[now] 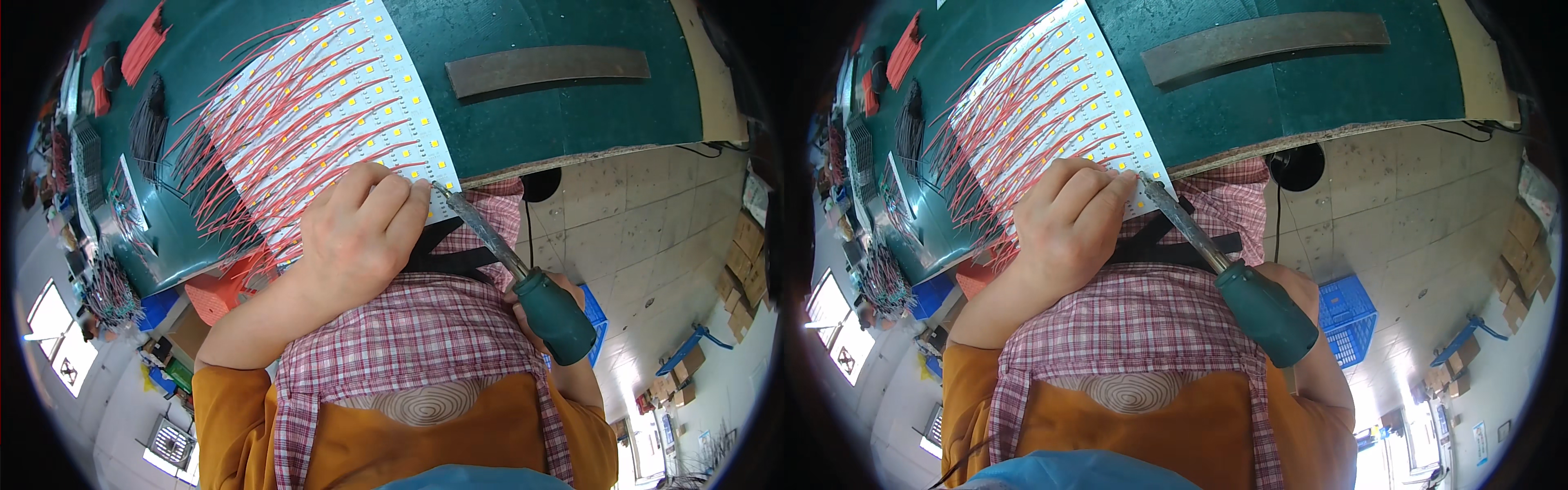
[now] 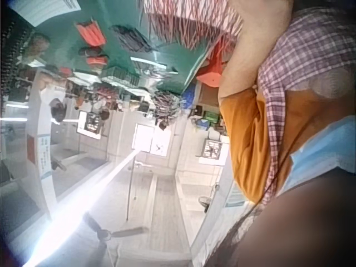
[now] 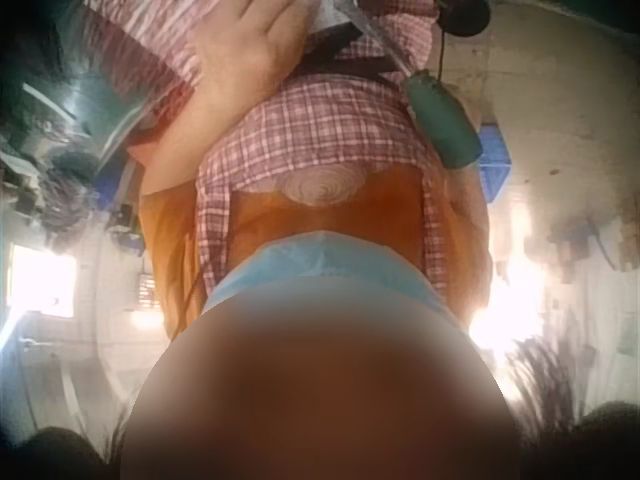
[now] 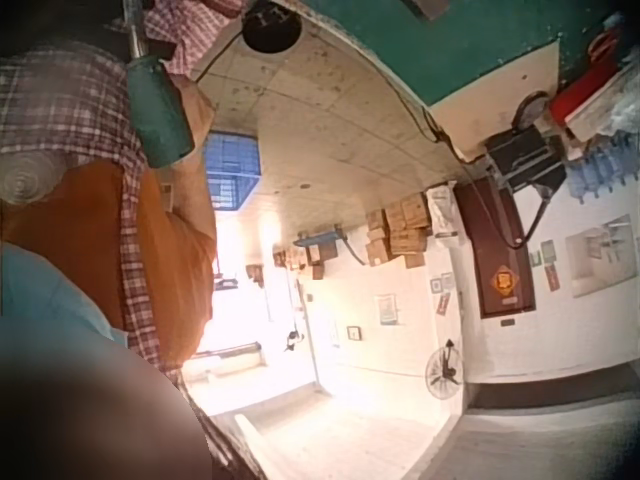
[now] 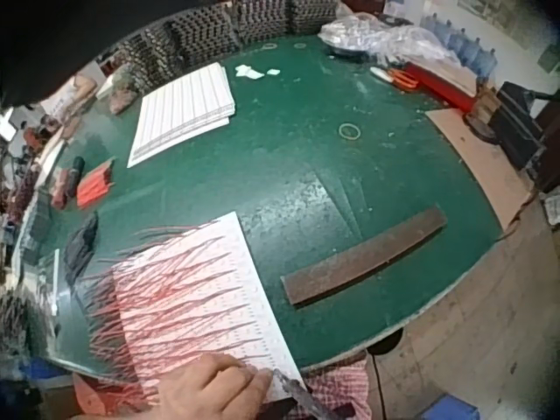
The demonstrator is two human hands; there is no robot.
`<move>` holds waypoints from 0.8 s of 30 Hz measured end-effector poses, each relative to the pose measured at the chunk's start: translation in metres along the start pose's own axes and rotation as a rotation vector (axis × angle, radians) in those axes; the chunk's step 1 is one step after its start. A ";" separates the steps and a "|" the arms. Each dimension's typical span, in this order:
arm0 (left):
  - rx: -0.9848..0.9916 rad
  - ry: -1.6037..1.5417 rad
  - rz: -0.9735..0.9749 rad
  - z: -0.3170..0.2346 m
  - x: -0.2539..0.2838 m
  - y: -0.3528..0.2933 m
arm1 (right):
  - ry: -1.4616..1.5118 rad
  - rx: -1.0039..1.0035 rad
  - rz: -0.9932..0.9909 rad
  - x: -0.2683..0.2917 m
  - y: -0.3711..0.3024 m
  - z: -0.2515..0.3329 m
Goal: Soldering individual red and black wires onto an LED panel circuit board.
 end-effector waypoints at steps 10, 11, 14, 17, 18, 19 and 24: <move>0.013 0.026 0.002 0.001 -0.002 0.000 | -0.020 -0.142 0.070 0.003 0.007 0.001; 0.019 0.026 0.003 0.002 -0.002 0.000 | -0.032 -0.198 0.101 0.002 0.008 -0.001; 0.031 0.037 0.027 0.001 -0.002 0.003 | 0.083 -0.060 -0.077 -0.002 -0.009 -0.021; 0.037 0.046 0.028 0.002 -0.003 0.002 | 0.115 -0.133 -0.056 -0.003 -0.009 -0.023; 0.035 0.047 0.027 0.002 -0.002 0.001 | 0.115 -0.132 -0.058 -0.003 -0.007 -0.022; 0.040 0.048 0.028 0.001 -0.001 0.001 | 0.057 -0.112 -0.042 -0.003 -0.005 -0.018; 0.041 0.058 0.031 -0.001 0.001 0.002 | -0.140 0.001 0.023 -0.001 0.001 -0.004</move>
Point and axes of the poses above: each hand's wrist, its own y-axis towards the middle knuckle, its own x-axis out of the back of the hand, z = x × y, the point moved 5 cm from there along y, towards the middle knuckle, and after that the axes turned 12 degrees about y, right-handed, at the moved point
